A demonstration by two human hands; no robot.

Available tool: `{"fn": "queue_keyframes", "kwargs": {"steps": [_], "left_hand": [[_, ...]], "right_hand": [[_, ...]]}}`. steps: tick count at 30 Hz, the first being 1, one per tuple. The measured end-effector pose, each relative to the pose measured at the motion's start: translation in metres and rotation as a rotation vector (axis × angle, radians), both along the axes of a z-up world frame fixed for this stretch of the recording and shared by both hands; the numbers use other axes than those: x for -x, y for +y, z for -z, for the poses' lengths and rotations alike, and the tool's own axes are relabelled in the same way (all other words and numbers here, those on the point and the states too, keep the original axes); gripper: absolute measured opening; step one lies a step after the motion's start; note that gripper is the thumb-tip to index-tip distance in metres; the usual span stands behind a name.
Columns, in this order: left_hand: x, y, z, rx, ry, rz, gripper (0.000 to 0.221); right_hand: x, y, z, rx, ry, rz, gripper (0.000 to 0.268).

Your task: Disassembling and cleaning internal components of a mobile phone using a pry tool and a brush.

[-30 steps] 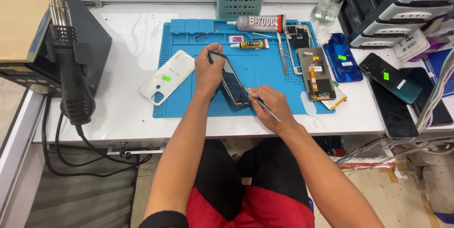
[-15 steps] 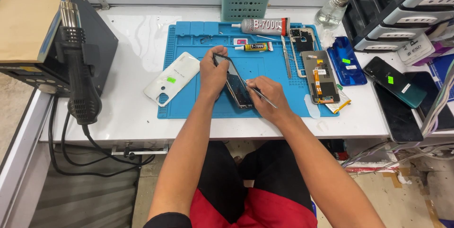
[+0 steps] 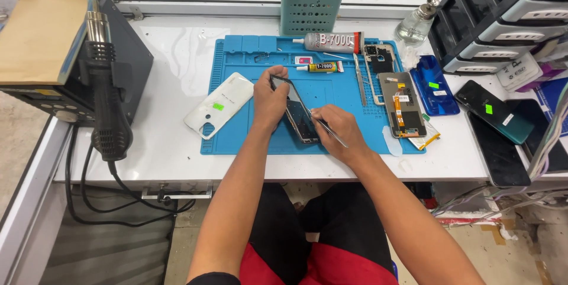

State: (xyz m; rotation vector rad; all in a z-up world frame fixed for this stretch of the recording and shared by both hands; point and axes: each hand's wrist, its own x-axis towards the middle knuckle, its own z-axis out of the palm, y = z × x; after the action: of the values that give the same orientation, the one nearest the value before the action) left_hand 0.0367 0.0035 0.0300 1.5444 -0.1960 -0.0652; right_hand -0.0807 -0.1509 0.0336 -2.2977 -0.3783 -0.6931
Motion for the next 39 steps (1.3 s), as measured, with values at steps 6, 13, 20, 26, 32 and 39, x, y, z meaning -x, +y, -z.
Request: {"fn": "queue_keyframes", "kwargs": {"steps": [6,13,20,26,32,39], "left_hand": [[0.003,0.002,-0.004,-0.008,-0.004,0.013,0.051],[0.001,0.005,-0.004,-0.009,-0.006,0.022,0.050],[-0.001,0.003,-0.002,-0.012,-0.009,0.019,0.049],[0.001,0.003,-0.002,-0.007,-0.005,0.029,0.050],[-0.002,0.004,0.000,-0.011,0.014,0.032,0.052],[-0.008,0.004,0.006,-0.020,0.035,0.041,0.052]], "right_hand": [[-0.030,-0.002,0.007,-0.002,-0.022,-0.016,0.007],[-0.057,-0.001,0.016,0.017,-0.052,-0.002,0.008],[-0.073,-0.002,0.016,0.028,-0.040,0.004,0.009],[-0.043,-0.002,0.000,0.000,0.025,-0.005,0.011],[-0.067,-0.002,0.013,0.016,-0.016,-0.005,0.009],[-0.081,0.003,0.005,-0.080,-0.028,0.037,0.010]]}}
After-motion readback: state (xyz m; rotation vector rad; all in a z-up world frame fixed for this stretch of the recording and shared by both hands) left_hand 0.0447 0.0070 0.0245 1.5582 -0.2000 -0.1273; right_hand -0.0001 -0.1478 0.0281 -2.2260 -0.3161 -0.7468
